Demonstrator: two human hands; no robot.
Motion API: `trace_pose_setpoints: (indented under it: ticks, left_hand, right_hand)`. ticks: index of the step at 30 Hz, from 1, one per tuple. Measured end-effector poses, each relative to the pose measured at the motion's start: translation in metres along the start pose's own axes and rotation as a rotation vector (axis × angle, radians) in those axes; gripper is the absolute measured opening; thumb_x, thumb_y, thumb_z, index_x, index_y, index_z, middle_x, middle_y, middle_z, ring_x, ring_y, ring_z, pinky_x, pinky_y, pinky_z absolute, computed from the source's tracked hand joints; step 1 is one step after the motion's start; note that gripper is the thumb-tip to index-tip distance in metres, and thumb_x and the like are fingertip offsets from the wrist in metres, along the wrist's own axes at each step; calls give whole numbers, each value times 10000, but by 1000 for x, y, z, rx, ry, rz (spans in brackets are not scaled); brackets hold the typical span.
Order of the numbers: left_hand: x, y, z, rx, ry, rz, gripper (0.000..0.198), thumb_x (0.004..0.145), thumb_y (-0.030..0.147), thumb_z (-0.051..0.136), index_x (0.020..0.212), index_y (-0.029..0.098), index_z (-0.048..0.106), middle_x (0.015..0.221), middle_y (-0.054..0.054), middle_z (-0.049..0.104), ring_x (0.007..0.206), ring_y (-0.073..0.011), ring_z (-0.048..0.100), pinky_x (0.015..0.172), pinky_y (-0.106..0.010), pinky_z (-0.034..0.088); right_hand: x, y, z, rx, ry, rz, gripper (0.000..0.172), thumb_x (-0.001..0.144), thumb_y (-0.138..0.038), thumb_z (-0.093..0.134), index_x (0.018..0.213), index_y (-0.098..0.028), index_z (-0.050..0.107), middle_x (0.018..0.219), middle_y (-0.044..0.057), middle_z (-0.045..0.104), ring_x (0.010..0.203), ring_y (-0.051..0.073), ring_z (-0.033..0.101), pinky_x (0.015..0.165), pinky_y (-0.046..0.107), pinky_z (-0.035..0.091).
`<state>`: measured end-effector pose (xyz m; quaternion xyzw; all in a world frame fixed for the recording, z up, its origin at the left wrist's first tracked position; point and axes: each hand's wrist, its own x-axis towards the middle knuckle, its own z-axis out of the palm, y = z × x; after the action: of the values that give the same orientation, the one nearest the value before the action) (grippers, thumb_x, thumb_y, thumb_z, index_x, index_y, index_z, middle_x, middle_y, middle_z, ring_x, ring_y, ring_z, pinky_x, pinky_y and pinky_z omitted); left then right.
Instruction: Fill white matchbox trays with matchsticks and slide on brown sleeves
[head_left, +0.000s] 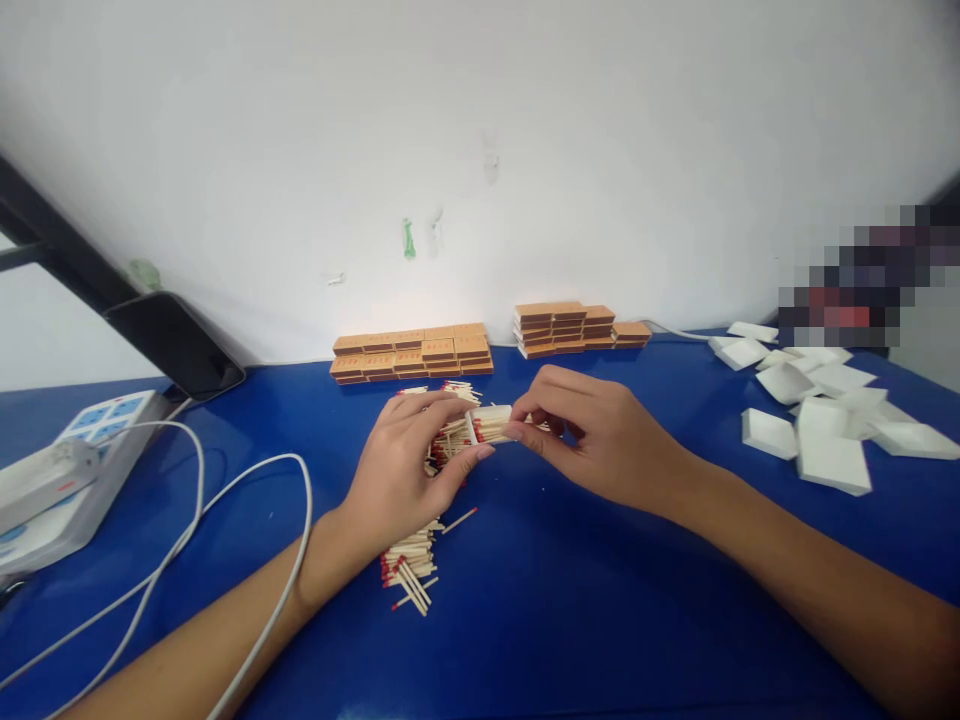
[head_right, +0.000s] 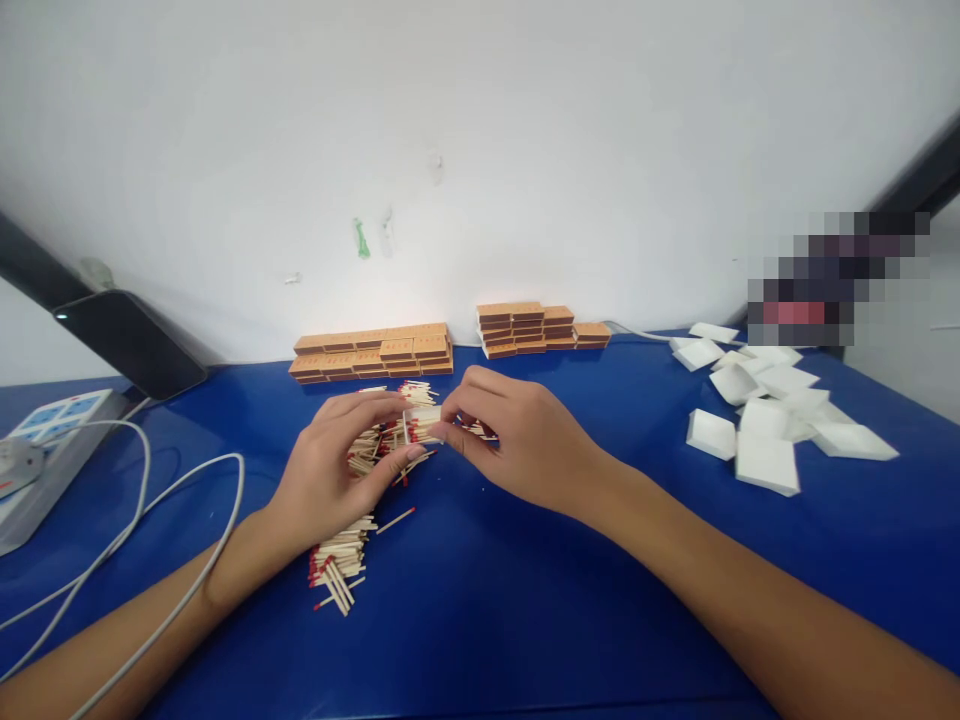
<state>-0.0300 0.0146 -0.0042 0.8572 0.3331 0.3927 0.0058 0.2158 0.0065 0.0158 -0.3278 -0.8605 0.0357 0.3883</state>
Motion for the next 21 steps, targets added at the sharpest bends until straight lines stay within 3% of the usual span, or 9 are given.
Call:
trace_pose_setpoints:
  ticks: [5, 9, 12, 15, 21]
  left_hand:
    - [0, -1, 0, 15, 28, -1, 329, 961, 387, 752, 1225, 203, 683, 1185, -90, 773, 1136, -268, 709, 989, -442, 547]
    - [1, -3, -1, 65, 77, -52, 303, 961, 382, 750, 1193, 197, 688, 1165, -82, 779, 1111, -264, 721, 993, -434, 551]
    - [1, -3, -1, 68, 96, -118, 298, 957, 379, 753, 1190, 207, 687, 1152, -75, 781, 1069, -259, 734, 969, -426, 564]
    - [1, -3, 0, 57, 81, -116, 299, 960, 381, 747, 1196, 209, 684, 1160, -79, 780, 1069, -265, 736, 963, -435, 568]
    - [0, -3, 2, 55, 67, -66, 320, 959, 388, 747, 1210, 201, 681, 1171, -97, 778, 1105, -286, 728, 971, -460, 565]
  right_hand:
    - [-1, 8, 0, -116, 42, -4, 116, 1041, -267, 610, 975, -192, 669, 864, 15, 632, 692, 121, 576, 647, 264, 452]
    - [1, 33, -12, -355, 70, 90, 197, 1045, -300, 566, 921, -186, 669, 828, 33, 643, 687, 153, 574, 659, 309, 434]
    - [2, 54, -23, -434, -87, 197, 197, 1015, -302, 572, 879, -194, 665, 799, 35, 661, 681, 173, 568, 637, 327, 394]
    - [1, 64, -27, -323, -239, 291, 181, 979, -314, 599, 858, -206, 680, 773, 24, 673, 697, 177, 592, 640, 321, 395]
    - [-5, 68, -15, -123, -467, 407, 200, 936, -387, 675, 984, -194, 702, 904, 56, 707, 764, 183, 615, 675, 319, 437]
